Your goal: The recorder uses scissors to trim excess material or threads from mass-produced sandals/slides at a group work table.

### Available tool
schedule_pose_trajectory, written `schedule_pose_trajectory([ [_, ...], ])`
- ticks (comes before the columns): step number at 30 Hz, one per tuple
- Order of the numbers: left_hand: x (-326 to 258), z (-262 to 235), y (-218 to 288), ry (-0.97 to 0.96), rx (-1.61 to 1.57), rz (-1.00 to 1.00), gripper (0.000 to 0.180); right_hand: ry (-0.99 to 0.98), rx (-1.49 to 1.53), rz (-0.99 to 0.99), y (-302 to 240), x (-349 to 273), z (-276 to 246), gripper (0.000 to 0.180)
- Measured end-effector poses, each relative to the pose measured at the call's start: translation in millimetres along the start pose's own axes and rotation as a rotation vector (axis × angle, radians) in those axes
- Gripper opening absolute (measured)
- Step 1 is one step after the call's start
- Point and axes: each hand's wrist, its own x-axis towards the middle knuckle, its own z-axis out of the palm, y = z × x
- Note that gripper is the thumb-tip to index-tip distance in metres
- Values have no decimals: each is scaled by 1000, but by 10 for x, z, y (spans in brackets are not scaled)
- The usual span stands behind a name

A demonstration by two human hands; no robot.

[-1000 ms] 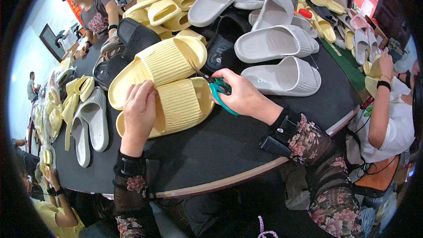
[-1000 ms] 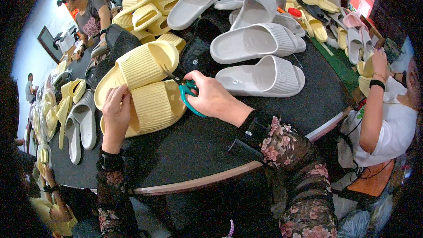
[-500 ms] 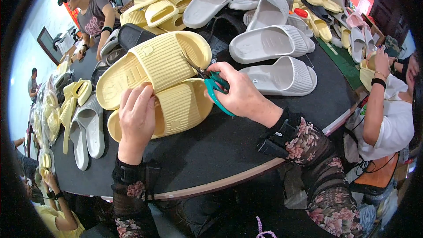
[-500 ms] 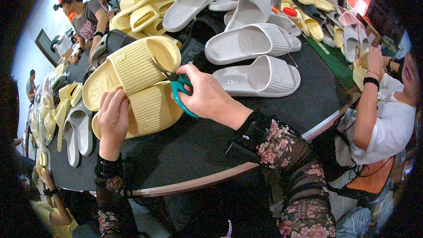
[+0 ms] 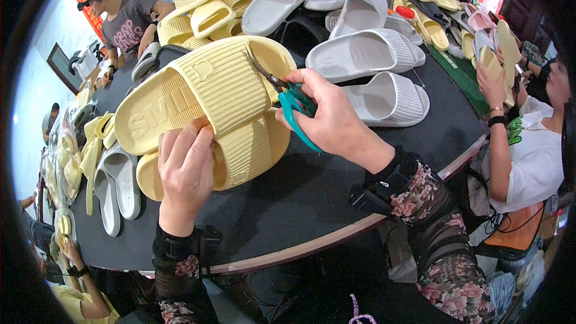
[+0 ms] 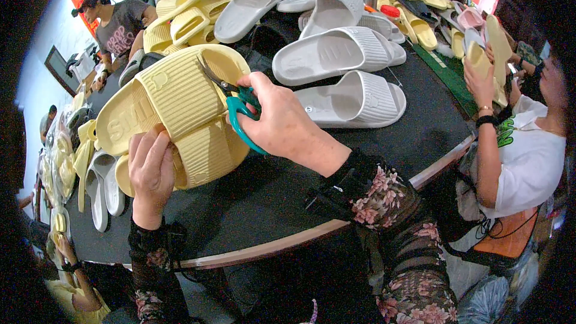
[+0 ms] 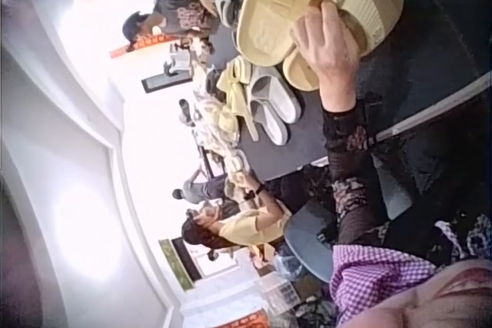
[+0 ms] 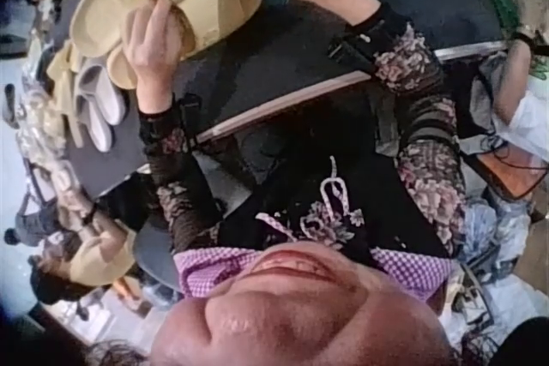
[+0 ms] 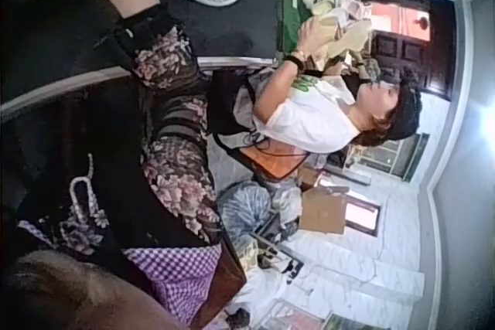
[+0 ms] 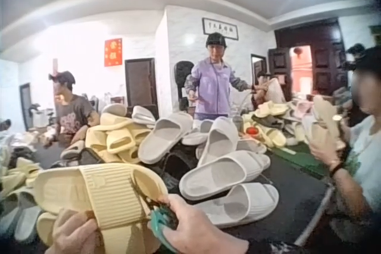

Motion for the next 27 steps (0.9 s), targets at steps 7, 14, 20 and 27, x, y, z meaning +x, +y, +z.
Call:
schedule_pose_trajectory([
  [7,22,7,36,16,43,24,28,-17,-11,34,-28,4,-37,37],
  [14,16,25,1,-13,59,-66,26,-43,43,67,-18,9,-48,38],
  [20,-72,68,-177,92,118,-244,23,-42,115,105,-27,-32,22,41],
  [27,-231,28,-540,158,194,-442,19,-235,67,112,19,-113,110,43],
])
